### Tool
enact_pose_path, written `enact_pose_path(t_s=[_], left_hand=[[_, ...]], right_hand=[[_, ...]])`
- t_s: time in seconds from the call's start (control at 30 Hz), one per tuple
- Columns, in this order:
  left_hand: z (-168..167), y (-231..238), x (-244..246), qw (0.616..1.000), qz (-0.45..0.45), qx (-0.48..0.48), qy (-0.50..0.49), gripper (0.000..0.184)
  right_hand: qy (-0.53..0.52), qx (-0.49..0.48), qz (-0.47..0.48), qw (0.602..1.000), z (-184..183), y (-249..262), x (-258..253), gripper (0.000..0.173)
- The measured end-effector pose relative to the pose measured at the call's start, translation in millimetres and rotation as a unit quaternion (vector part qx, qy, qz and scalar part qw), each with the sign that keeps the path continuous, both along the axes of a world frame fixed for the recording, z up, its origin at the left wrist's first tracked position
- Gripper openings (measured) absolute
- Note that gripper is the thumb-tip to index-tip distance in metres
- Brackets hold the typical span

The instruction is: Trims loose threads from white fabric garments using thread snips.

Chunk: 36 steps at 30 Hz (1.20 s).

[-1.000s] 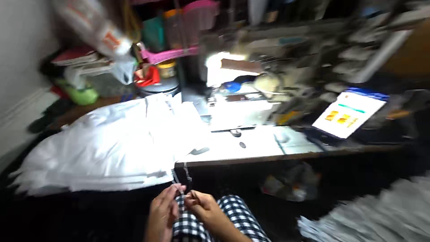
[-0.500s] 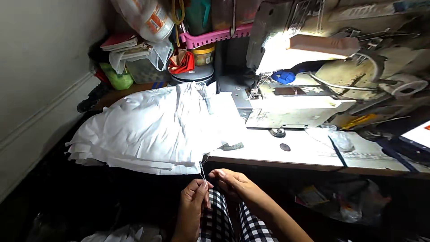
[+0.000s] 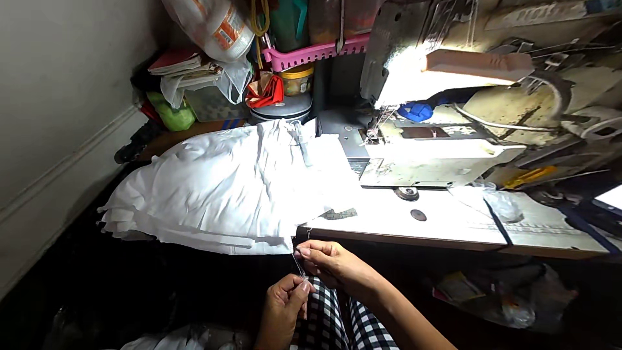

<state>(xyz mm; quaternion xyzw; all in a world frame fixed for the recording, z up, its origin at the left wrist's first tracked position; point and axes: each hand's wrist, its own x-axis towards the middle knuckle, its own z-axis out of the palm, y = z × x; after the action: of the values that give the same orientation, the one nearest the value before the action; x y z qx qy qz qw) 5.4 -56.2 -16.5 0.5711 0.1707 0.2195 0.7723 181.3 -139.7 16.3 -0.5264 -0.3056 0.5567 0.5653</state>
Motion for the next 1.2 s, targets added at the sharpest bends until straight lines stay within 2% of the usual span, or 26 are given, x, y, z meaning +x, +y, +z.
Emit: enact_pose_path(t_s=[0.13, 0.27, 0.33, 0.4, 0.47, 0.5, 0.6, 0.63, 0.7, 0.77, 0.87, 0.93, 1.03, 1.13, 1.2], left_hand=[[-7, 0, -7, 1.0, 0.011, -0.017, 0.008, 0.019], [-7, 3, -9, 1.0, 0.004, -0.005, 0.014, 0.016], [-8, 8, -17, 0.997, -0.027, 0.055, 0.036, 0.015], [-13, 22, -31, 0.979, -0.06, 0.173, 0.084, 0.017], [-23, 49, -54, 0.932, -0.061, 0.309, 0.179, 0.022], [-28, 66, -67, 0.903, -0.05, 0.347, 0.249, 0.024], [-34, 121, -104, 0.801, -0.026, 0.347, 0.488, 0.032], [-28, 131, -111, 0.765, -0.039, 0.337, 0.548, 0.041], [-13, 140, -115, 0.719, -0.086, 0.342, 0.599, 0.059], [4, 131, -106, 0.74, -0.111, 0.366, 0.553, 0.047], [19, 107, -86, 0.818, -0.109, 0.391, 0.408, 0.038], [27, 90, -74, 0.856, -0.087, 0.407, 0.307, 0.035], [42, 72, -61, 0.887, -0.068, 0.41, 0.203, 0.029], [46, 67, -56, 0.903, -0.084, 0.38, 0.18, 0.027], [40, 68, -57, 0.899, -0.093, 0.39, 0.174, 0.025]], right_hand=[[0.016, 0.006, 0.025, 1.0, -9, -8, -6, 0.021], [-0.023, 0.021, 0.011, 0.999, -4, 3, -17, 0.018], [-0.048, 0.024, 0.01, 0.999, -5, 6, -18, 0.021], [-0.071, 0.017, -0.003, 0.997, -10, 3, -16, 0.02], [-0.083, 0.01, -0.051, 0.995, -14, -6, -17, 0.019], [-0.081, 0.017, -0.092, 0.992, -14, -12, -17, 0.021], [-0.027, 0.074, -0.239, 0.968, -4, -18, -20, 0.028], [-0.005, 0.073, -0.279, 0.958, 3, -16, -21, 0.028], [0.008, 0.051, -0.319, 0.946, 16, -6, -21, 0.029], [-0.032, 0.032, -0.311, 0.949, 23, 7, -22, 0.025], [-0.121, -0.006, -0.268, 0.956, 35, 29, -22, 0.013], [-0.148, -0.029, -0.229, 0.962, 47, 42, -18, 0.016], [-0.126, 0.035, -0.176, 0.976, 75, 57, -10, 0.02], [-0.121, 0.104, -0.146, 0.976, 90, 74, 3, 0.018], [-0.181, 0.088, -0.111, 0.973, 83, 87, 20, 0.029]])
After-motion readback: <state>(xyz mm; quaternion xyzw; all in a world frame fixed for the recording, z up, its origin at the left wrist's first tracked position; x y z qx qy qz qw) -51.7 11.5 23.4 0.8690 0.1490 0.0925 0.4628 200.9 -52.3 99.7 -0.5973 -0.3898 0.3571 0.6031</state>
